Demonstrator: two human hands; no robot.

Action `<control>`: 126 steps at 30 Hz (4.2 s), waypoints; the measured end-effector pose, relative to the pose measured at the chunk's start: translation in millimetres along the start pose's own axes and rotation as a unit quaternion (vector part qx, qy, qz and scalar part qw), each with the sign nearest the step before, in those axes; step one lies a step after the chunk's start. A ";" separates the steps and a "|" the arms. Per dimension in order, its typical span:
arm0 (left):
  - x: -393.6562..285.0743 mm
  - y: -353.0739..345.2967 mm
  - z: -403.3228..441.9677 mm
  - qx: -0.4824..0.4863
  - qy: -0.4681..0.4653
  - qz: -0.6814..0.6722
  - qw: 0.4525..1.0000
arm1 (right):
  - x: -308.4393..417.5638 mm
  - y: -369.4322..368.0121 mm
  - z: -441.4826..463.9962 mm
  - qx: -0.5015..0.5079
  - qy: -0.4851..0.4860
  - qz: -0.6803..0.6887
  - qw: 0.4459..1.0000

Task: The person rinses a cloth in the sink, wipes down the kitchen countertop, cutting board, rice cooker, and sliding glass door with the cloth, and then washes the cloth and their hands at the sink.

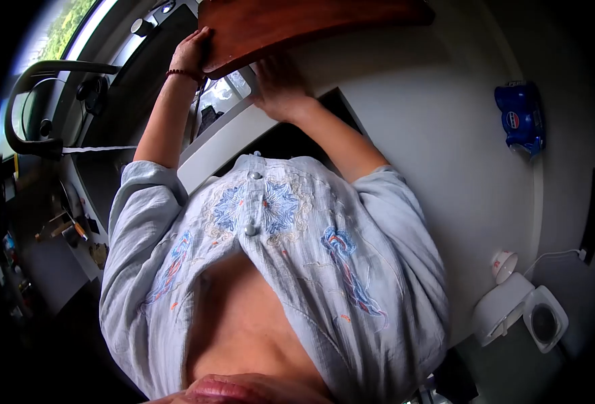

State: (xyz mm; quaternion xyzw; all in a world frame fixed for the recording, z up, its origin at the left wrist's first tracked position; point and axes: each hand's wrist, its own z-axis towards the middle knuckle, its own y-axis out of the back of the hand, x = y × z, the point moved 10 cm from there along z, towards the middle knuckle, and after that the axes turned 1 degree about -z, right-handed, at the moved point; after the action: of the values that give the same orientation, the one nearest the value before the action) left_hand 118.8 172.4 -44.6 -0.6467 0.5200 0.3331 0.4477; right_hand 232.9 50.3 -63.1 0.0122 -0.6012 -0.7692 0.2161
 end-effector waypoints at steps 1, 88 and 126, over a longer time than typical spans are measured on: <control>2.3 1.5 2.4 0.004 0.002 -0.009 1.000 | 31.1 -9.7 5.4 0.013 0.068 0.021 0.997; -19.6 442.9 -47.2 -0.188 -0.165 -0.124 0.960 | 340.5 -218.8 173.9 0.445 -0.405 0.730 0.325; -30.9 425.4 -52.9 -0.328 -0.260 0.343 0.841 | 358.9 -239.4 197.1 0.403 -0.151 0.526 0.733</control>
State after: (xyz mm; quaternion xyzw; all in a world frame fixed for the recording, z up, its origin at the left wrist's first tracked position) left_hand -303.4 110.2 -95.8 -0.4258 0.4330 0.7724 0.1857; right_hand -223.4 150.9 -144.7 -0.3365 -0.7901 -0.2098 0.4675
